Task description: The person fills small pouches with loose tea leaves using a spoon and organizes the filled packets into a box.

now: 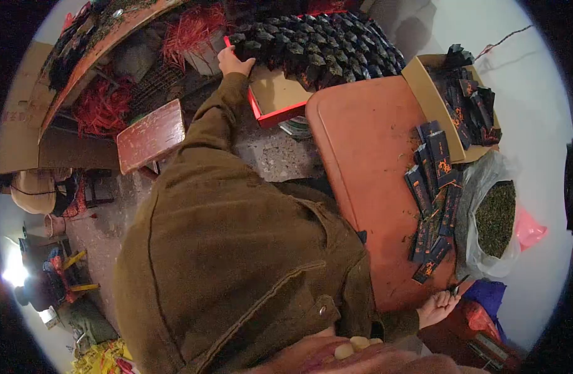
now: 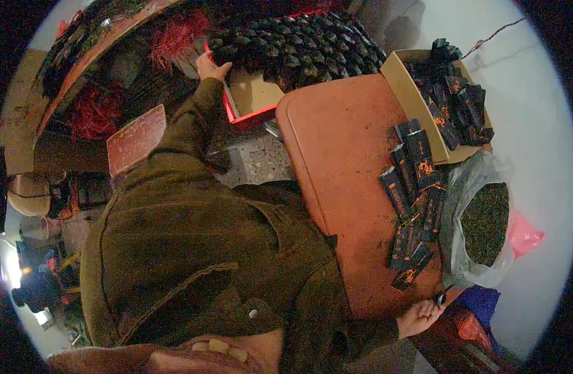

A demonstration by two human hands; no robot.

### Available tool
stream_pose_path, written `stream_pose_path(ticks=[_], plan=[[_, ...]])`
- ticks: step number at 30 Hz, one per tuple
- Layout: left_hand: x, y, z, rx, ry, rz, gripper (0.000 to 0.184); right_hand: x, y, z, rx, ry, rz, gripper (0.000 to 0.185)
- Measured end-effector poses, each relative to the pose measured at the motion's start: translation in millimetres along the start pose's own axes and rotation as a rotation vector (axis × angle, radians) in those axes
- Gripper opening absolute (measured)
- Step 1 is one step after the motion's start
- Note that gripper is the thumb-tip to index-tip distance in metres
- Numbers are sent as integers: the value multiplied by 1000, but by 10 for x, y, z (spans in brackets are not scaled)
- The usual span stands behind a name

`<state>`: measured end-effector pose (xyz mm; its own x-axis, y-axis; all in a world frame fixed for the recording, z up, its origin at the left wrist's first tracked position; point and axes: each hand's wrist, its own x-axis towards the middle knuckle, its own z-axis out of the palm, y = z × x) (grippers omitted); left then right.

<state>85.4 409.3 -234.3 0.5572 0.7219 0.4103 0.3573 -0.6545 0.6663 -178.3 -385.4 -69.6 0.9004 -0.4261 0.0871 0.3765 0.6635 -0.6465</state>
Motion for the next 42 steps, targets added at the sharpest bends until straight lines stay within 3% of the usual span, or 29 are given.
stream_pose_path(ticks=[6, 12, 18, 36, 42], plan=[[-21, 160, -98, 65, -29, -42, 86, 23, -23, 2, -55, 9, 30, 18], [-51, 133, -35, 137, 79, 29, 83, -10, 65, 204, -113, 71, 35, 15], [51, 290, -112, 276, -159, -132, 58, -75, 133, 476, -253, 139, 60, 12], [165, 706, -165, 571, -462, -386, 65, -3, 139, 275, -239, 80, 55, 19], [186, 788, -176, 554, -445, -429, 71, 9, 132, 275, -196, 71, 75, 20]])
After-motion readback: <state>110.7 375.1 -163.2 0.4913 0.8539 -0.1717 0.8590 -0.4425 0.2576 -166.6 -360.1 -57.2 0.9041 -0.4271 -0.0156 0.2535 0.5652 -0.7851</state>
